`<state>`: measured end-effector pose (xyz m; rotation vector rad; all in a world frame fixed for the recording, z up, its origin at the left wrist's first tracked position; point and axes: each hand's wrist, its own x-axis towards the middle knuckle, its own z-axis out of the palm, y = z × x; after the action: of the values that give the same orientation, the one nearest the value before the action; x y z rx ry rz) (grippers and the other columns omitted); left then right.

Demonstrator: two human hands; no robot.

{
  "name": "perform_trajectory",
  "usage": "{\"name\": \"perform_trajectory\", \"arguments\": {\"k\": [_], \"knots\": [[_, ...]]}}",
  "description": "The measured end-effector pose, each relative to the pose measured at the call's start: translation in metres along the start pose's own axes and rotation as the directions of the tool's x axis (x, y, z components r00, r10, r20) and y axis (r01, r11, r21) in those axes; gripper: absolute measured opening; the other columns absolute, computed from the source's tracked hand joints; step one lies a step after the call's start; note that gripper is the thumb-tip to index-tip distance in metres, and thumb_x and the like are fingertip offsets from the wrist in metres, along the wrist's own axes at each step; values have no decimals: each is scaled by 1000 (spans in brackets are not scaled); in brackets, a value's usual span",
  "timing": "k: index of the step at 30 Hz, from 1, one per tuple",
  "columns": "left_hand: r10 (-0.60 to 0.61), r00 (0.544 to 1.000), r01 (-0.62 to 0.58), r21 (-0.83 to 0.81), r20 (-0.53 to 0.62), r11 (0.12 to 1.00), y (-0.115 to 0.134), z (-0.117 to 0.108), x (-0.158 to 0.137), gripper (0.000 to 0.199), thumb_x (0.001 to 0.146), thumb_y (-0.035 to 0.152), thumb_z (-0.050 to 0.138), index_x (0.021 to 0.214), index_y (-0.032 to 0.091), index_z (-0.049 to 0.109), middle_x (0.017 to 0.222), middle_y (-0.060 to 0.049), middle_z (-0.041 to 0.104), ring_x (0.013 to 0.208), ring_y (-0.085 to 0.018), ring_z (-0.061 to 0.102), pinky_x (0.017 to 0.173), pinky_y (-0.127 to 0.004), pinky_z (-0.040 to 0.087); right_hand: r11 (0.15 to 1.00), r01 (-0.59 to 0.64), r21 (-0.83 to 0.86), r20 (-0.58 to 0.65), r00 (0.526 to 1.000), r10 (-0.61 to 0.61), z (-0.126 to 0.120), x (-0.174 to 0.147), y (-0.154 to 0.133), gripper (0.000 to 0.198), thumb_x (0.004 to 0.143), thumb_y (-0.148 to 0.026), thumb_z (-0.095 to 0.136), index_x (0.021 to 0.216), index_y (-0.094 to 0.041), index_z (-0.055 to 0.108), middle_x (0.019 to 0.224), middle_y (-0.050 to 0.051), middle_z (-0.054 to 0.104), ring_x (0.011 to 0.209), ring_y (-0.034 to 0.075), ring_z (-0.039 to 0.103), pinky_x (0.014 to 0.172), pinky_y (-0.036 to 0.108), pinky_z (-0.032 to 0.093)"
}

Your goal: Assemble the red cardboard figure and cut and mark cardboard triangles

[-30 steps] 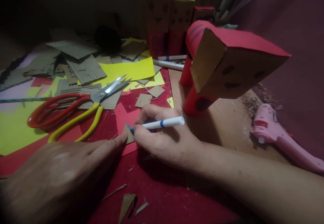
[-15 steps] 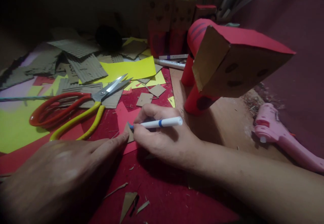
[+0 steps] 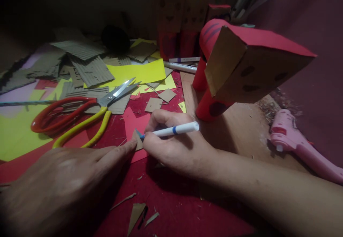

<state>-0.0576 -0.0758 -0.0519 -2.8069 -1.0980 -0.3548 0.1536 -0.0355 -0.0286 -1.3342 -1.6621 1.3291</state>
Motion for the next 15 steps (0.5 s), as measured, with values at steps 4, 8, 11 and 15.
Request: {"name": "perform_trajectory", "arguments": {"k": [4, 8, 11, 15], "knots": [[-11, 1000, 12, -6, 12, 1000, -1, 0, -2, 46, 84, 8, 37, 127, 14, 50, 66, -1, 64, 45, -19, 54, 41, -34, 26, 1000, 8, 20, 6, 1000, -8, 1, 0, 2, 11, 75, -10, 62, 69, -19, 59, 58, -5, 55, 49, 8, 48, 43, 17, 37], [-23, 1000, 23, 8, 22, 1000, -1, 1, -2, 53, 84, 8, 37, 135, 12, 46, 64, 0, 63, 45, -19, 52, 41, -34, 24, 999, 25, 21, 8, 1000, -25, 0, 0, 5, 8, 78, -12, 62, 73, -19, 62, 59, -5, 56, 52, 9, 51, 44, 17, 38], [-28, 1000, 28, 1, 11, 1000, 0, 2, -2, 54, 83, 9, 37, 137, 12, 45, 64, 0, 63, 45, -19, 53, 42, -35, 25, 999, 40, 11, 5, 999, -40, 0, 0, 7, 6, 79, -14, 63, 75, -19, 63, 61, -4, 58, 54, 10, 53, 46, 17, 39], [-24, 1000, 25, -13, 11, 1000, -1, 2, -2, 53, 83, 9, 37, 135, 11, 46, 62, 0, 62, 43, -19, 52, 42, -35, 23, 1000, 29, 11, 0, 1000, -29, 0, 0, 6, 6, 77, -14, 63, 74, -19, 63, 60, -4, 58, 53, 10, 53, 45, 18, 39]]}}
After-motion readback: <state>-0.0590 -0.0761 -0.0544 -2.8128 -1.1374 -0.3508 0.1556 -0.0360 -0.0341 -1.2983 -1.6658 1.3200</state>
